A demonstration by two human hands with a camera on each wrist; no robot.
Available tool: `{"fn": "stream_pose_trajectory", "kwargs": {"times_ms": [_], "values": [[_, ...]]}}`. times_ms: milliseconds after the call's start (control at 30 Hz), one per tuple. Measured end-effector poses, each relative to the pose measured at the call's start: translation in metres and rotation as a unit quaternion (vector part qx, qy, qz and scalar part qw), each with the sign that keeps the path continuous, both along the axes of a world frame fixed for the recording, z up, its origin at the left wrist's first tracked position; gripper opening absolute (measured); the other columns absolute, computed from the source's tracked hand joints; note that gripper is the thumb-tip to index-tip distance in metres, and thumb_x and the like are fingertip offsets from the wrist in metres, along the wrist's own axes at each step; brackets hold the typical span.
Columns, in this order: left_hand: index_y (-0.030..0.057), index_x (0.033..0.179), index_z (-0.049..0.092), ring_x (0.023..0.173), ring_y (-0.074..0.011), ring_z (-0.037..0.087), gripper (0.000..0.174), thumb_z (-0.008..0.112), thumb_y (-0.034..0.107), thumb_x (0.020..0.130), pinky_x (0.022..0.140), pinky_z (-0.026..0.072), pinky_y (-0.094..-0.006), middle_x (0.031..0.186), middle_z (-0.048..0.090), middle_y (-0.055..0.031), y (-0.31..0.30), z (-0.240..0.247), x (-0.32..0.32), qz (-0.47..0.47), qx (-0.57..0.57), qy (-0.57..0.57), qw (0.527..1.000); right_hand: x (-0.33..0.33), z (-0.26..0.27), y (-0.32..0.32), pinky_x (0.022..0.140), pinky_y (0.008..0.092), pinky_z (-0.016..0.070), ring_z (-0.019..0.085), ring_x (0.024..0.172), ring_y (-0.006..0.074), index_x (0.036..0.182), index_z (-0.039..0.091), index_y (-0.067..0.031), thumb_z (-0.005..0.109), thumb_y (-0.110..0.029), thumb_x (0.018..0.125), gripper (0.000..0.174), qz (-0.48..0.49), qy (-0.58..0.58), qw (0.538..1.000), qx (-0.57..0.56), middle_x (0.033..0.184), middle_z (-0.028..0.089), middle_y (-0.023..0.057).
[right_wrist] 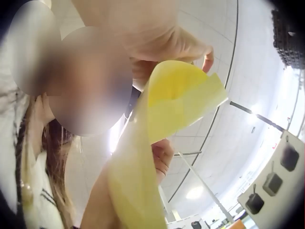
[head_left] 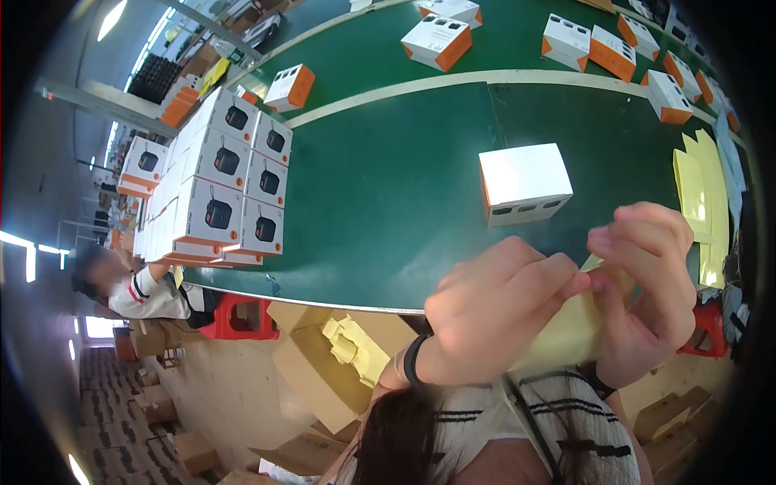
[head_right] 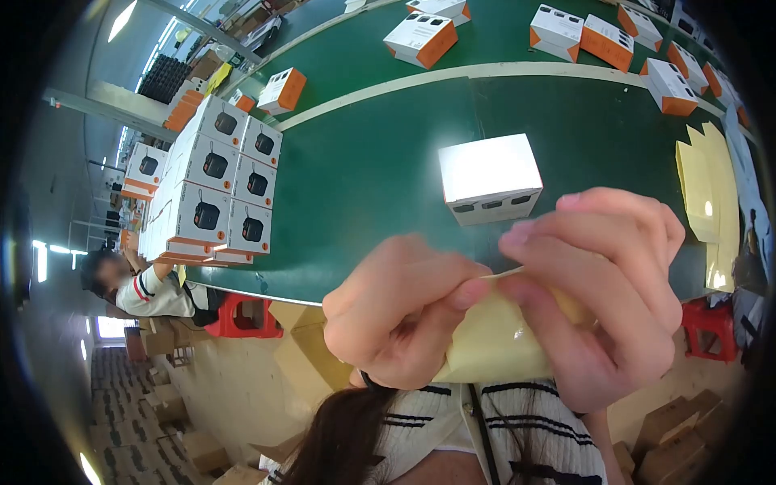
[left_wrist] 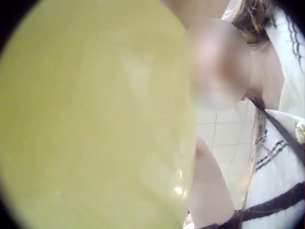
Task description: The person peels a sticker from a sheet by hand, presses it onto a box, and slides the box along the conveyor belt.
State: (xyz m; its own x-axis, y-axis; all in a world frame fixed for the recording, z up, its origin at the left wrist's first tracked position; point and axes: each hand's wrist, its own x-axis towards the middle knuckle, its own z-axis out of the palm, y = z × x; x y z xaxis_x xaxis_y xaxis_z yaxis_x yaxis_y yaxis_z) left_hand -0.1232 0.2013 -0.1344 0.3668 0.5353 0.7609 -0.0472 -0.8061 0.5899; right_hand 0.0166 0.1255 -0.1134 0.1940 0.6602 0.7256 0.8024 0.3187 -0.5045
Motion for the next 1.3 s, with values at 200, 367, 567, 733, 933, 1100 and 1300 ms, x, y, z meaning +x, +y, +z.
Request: {"fn": "stream_pose_trajectory", "kwargs": {"times_ms": [200, 367, 567, 733, 933, 1100, 1300], "values": [[-0.0069, 0.084, 0.067, 0.052, -0.0151, 0.054, 0.019, 0.070, -0.015, 0.068, 0.048, 0.0422, -0.0239, 0.070, 0.067, -0.0118, 0.004, -0.004, -0.002, -0.028, 0.016, -0.012, 0.999, 0.005, -0.002, -0.002, 0.079, 0.0434, 0.0450, 0.056, 0.095, 0.0331, 0.084, 0.066, -0.0011, 0.066, 0.014, 0.053, 0.035, 0.055, 0.007, 0.998, -0.006, 0.087, 0.065, 0.0127], [-0.0075, 0.083, 0.067, 0.051, -0.0151, 0.055, 0.016, 0.069, -0.014, 0.069, 0.047, 0.0430, -0.0242, 0.071, 0.068, -0.0132, 0.004, -0.001, -0.005, -0.032, -0.004, -0.002, 0.999, 0.002, -0.015, -0.004, 0.076, 0.0441, 0.0439, 0.055, 0.092, 0.0330, 0.085, 0.068, -0.0056, 0.069, 0.007, 0.062, 0.026, 0.038, -0.012, 0.999, 0.030, 0.087, 0.065, 0.0110], [-0.0087, 0.082, 0.066, 0.051, -0.0158, 0.056, 0.013, 0.069, -0.012, 0.070, 0.047, 0.0438, -0.0245, 0.070, 0.068, -0.0143, 0.003, -0.002, -0.006, -0.031, -0.011, 0.001, 0.999, 0.009, -0.024, -0.007, 0.083, 0.0492, 0.0424, 0.055, 0.086, 0.0303, 0.084, 0.067, -0.0076, 0.072, -0.005, 0.070, 0.015, 0.027, -0.144, 0.987, 0.064, 0.089, 0.065, 0.0096], [-0.0092, 0.081, 0.066, 0.052, -0.0166, 0.057, 0.011, 0.068, -0.013, 0.070, 0.046, 0.0442, -0.0250, 0.069, 0.068, -0.0152, 0.004, -0.004, -0.006, -0.031, -0.026, -0.004, 0.999, 0.002, -0.018, -0.005, 0.089, 0.0520, 0.0414, 0.055, 0.080, 0.0288, 0.083, 0.066, -0.0079, 0.072, -0.006, 0.071, 0.014, 0.012, -0.098, 0.995, 0.009, 0.088, 0.065, 0.0094], [-0.0094, 0.079, 0.065, 0.049, -0.0161, 0.054, 0.009, 0.068, -0.012, 0.071, 0.044, 0.0412, -0.0248, 0.068, 0.067, -0.0149, 0.003, -0.006, -0.006, -0.045, -0.057, -0.026, 0.997, 0.003, -0.025, 0.008, 0.080, 0.0479, 0.0430, 0.052, 0.074, 0.0259, 0.083, 0.065, -0.0049, 0.072, -0.005, 0.073, 0.013, 0.080, -0.047, 0.992, 0.091, 0.087, 0.063, 0.0111], [-0.0094, 0.077, 0.064, 0.048, -0.0149, 0.051, 0.006, 0.067, -0.012, 0.072, 0.043, 0.0377, -0.0241, 0.067, 0.066, -0.0147, 0.002, -0.004, -0.005, -0.038, -0.087, -0.031, 0.995, 0.006, -0.024, 0.014, 0.061, 0.0373, 0.0316, 0.050, 0.074, 0.0254, 0.084, 0.064, -0.0025, 0.073, -0.002, 0.069, 0.017, 0.110, -0.063, 0.989, 0.079, 0.087, 0.062, 0.0136], [-0.0094, 0.076, 0.064, 0.048, -0.0153, 0.052, 0.004, 0.066, -0.011, 0.072, 0.044, 0.0389, -0.0249, 0.067, 0.066, -0.0146, 0.002, -0.005, -0.005, -0.044, -0.088, -0.048, 0.994, 0.000, -0.026, 0.015, 0.062, 0.0388, 0.0337, 0.050, 0.074, 0.0254, 0.085, 0.065, -0.0027, 0.073, -0.002, 0.068, 0.019, 0.101, -0.042, 0.989, 0.099, 0.086, 0.061, 0.0129]]}}
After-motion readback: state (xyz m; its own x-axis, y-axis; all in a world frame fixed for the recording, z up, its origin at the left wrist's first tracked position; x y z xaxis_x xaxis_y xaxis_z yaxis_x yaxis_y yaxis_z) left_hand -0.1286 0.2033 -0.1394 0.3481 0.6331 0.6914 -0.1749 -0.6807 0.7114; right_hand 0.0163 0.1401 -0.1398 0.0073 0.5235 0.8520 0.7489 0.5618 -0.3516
